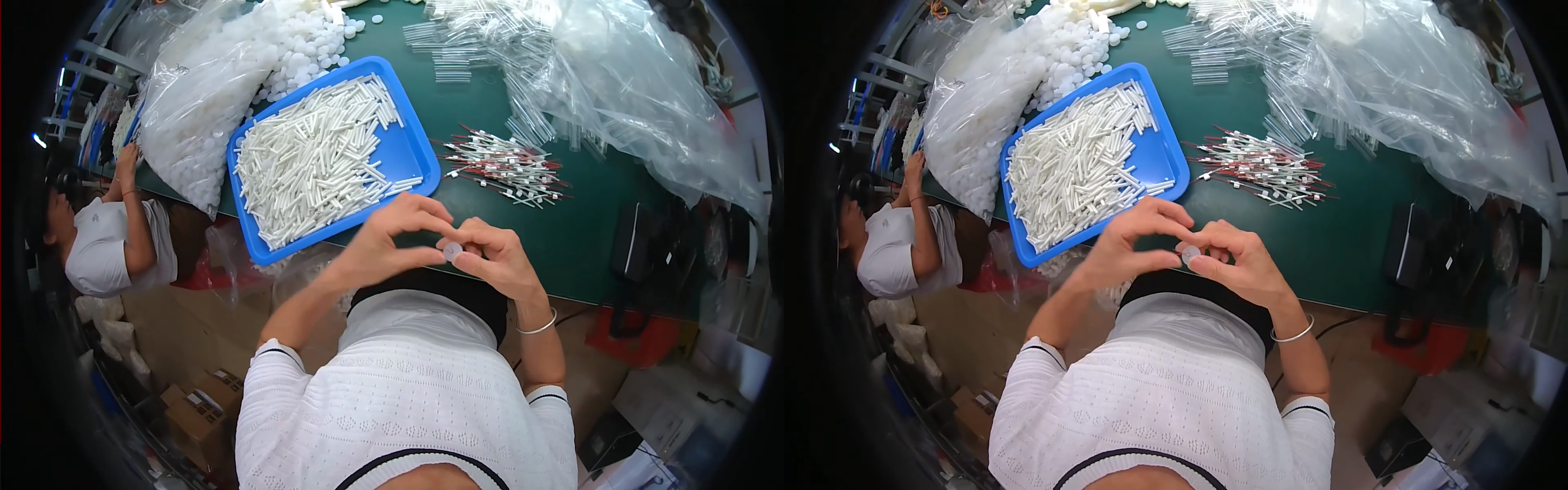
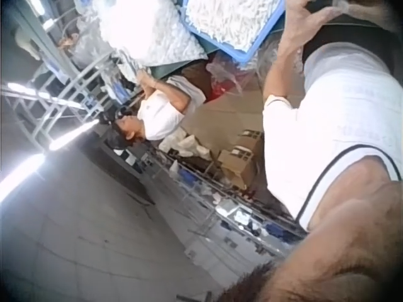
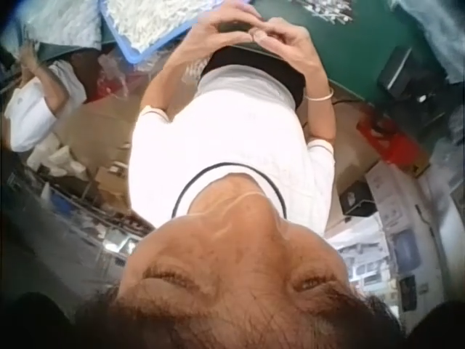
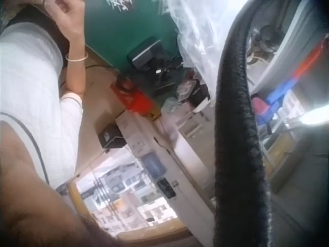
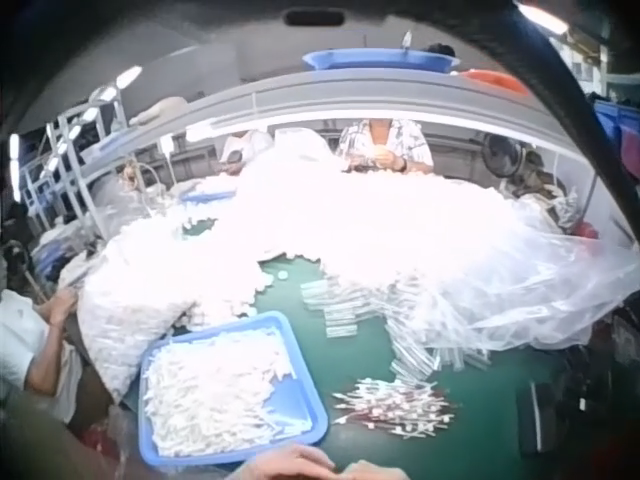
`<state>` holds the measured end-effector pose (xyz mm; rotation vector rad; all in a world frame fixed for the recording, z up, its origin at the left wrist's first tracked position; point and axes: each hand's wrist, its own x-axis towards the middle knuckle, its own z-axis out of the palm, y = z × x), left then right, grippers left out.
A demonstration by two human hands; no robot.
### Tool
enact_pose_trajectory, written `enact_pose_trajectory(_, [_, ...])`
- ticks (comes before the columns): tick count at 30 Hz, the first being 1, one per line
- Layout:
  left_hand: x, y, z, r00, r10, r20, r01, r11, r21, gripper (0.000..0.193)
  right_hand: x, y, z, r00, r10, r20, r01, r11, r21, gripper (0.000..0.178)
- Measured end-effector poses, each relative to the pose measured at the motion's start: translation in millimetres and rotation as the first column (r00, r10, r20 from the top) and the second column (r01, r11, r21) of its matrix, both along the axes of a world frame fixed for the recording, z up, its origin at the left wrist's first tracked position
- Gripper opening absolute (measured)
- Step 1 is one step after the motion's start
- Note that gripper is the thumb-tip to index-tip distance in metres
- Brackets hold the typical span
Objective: The recorder is assembling small plastic components by inserting a thin rod into a base part.
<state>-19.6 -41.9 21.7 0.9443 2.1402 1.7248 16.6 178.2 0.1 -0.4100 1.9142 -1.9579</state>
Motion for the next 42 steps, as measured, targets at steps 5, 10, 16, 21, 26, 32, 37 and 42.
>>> enact_pose_trajectory(5, [-45.9,-27.2,-15.8,0.902,0.121,-0.414,-0.312,0.845,-0.434,0.011,5.7,-3.8,-7.6,0.987,-0.04,0.155,0.084,0.954,-0.287,0.025])
enact_pose_trajectory(10, [-65.7,-21.2,-25.8,0.851,-0.02,-0.525,-0.31,0.788,-0.532,0.013,7.7,-5.2,-1.6,0.96,-0.185,0.21,0.244,0.92,-0.306,0.027])
enact_pose_trajectory(16, [-53.7,-18.0,-7.3,0.893,0.16,-0.421,-0.364,0.808,-0.463,0.013,7.1,-5.5,0.2,0.903,-0.425,0.055,0.413,0.828,-0.379,0.028])
enact_pose_trajectory(21, [-11.2,2.5,-14.6,0.974,0.126,0.186,-0.145,0.985,0.091,0.027,3.1,-10.6,9.1,0.864,-0.504,-0.001,0.445,0.764,-0.467,0.029])
enact_pose_trajectory(26, [-0.5,8.1,-18.3,0.965,0.131,0.227,-0.167,0.975,0.146,0.025,5.8,-15.1,7.3,0.875,-0.483,0.018,0.434,0.768,-0.471,0.029])
enact_pose_trajectory(32, [2.0,7.7,-19.7,0.96,0.147,0.237,-0.181,0.975,0.132,0.023,9.0,-17.8,6.0,0.89,-0.455,0.019,0.409,0.78,-0.474,0.029])
enact_pose_trajectory(37, [-0.8,6.9,-11.7,0.931,0.286,-0.226,-0.298,0.954,-0.021,0.018,11.7,-25.4,14.9,0.887,-0.459,-0.054,0.441,0.875,-0.198,0.022])
enact_pose_trajectory(42, [-7.0,7.0,4.3,0.943,0.163,-0.288,-0.197,0.976,-0.092,0.01,0.0,-18.3,5.4,0.922,-0.37,-0.113,0.376,0.926,0.04,0.021])
